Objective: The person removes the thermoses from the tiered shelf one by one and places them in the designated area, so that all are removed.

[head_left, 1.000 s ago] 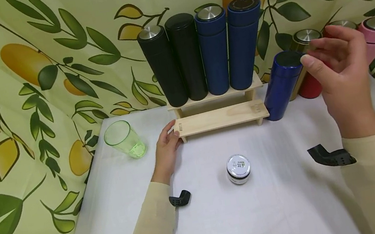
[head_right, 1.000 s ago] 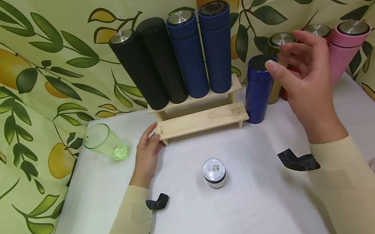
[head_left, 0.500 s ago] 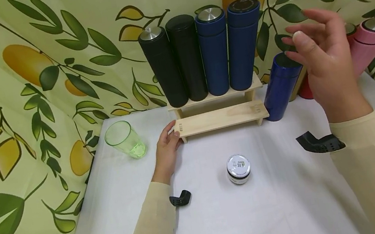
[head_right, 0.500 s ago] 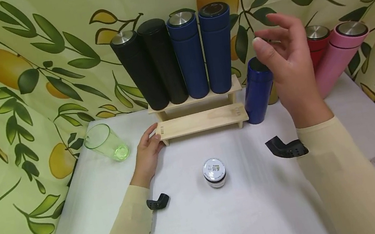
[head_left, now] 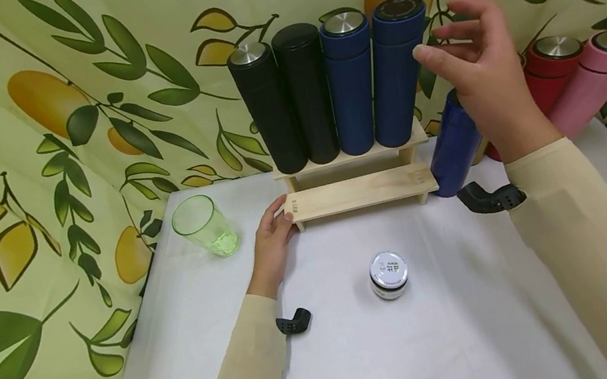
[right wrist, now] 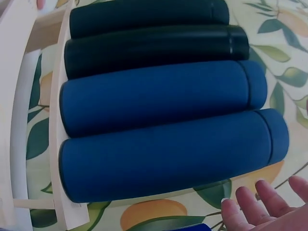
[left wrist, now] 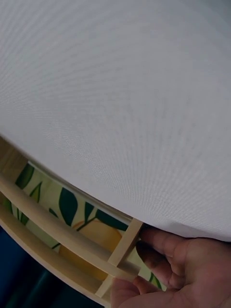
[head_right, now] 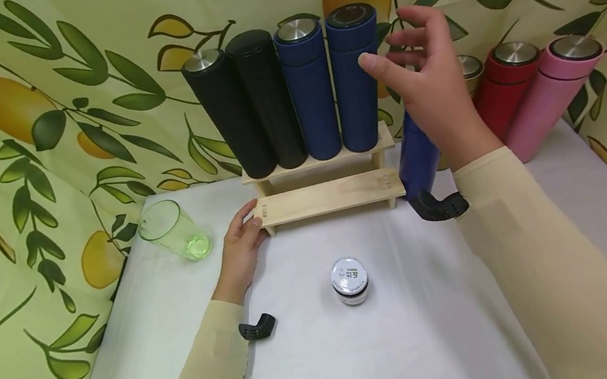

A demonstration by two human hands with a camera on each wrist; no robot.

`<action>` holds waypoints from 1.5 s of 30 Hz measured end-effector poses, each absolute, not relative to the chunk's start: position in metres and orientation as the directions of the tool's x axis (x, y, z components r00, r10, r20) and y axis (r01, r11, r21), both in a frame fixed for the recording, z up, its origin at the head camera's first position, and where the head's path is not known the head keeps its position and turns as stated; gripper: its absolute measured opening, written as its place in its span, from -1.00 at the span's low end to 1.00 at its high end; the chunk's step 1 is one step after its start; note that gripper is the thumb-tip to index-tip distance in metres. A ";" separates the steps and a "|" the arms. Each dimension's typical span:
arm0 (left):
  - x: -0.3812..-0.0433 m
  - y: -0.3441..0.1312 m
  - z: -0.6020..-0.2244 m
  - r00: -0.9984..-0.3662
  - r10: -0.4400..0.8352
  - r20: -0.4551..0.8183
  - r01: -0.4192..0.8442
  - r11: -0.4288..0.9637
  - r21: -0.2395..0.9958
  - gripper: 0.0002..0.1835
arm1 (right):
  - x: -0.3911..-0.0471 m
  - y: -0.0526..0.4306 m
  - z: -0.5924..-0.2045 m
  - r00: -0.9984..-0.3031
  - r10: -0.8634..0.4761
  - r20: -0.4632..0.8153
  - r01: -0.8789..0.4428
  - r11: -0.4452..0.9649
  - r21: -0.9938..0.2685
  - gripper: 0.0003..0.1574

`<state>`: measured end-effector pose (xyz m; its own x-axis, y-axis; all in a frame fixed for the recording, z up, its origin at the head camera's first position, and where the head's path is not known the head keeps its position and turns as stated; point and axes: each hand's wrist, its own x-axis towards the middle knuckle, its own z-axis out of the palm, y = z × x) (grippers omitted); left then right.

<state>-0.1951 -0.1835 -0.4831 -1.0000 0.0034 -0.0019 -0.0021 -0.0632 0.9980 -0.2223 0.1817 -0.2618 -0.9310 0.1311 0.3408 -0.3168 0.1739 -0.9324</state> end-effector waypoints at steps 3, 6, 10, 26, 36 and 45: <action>-0.195 -0.182 -0.482 -1.000 0.004 -0.004 -0.004 -0.061 0.998 -0.50 | -0.229 0.181 -0.259 -0.945 0.115 0.306 -0.273 0.234 -0.933 -0.05; -0.195 -0.182 -0.480 -1.000 -0.003 0.001 0.001 -0.062 0.998 -0.50 | -0.236 0.179 -0.257 -0.954 0.097 0.282 -0.249 0.266 -0.931 0.00; -0.196 -0.183 -0.480 -1.000 -0.003 0.002 0.002 -0.060 0.998 -0.50 | -0.243 0.175 -0.255 -0.962 0.084 0.260 -0.225 0.293 -0.929 0.05; -0.196 -0.183 -0.483 -1.000 0.012 0.012 0.011 -0.062 0.998 -0.49 | -0.263 0.164 -0.256 -0.973 0.071 0.222 -0.191 0.303 -0.934 0.07; -0.196 -0.183 -0.483 -1.000 0.017 0.008 0.007 -0.071 0.997 -0.49 | -0.260 0.163 -0.260 -0.951 0.113 0.289 -0.227 0.380 -0.897 0.04; -0.197 -0.184 -0.484 -1.000 0.017 0.010 0.009 -0.062 0.998 -0.49 | -0.250 0.161 -0.255 -0.905 0.138 0.402 -0.318 0.405 -0.857 -0.03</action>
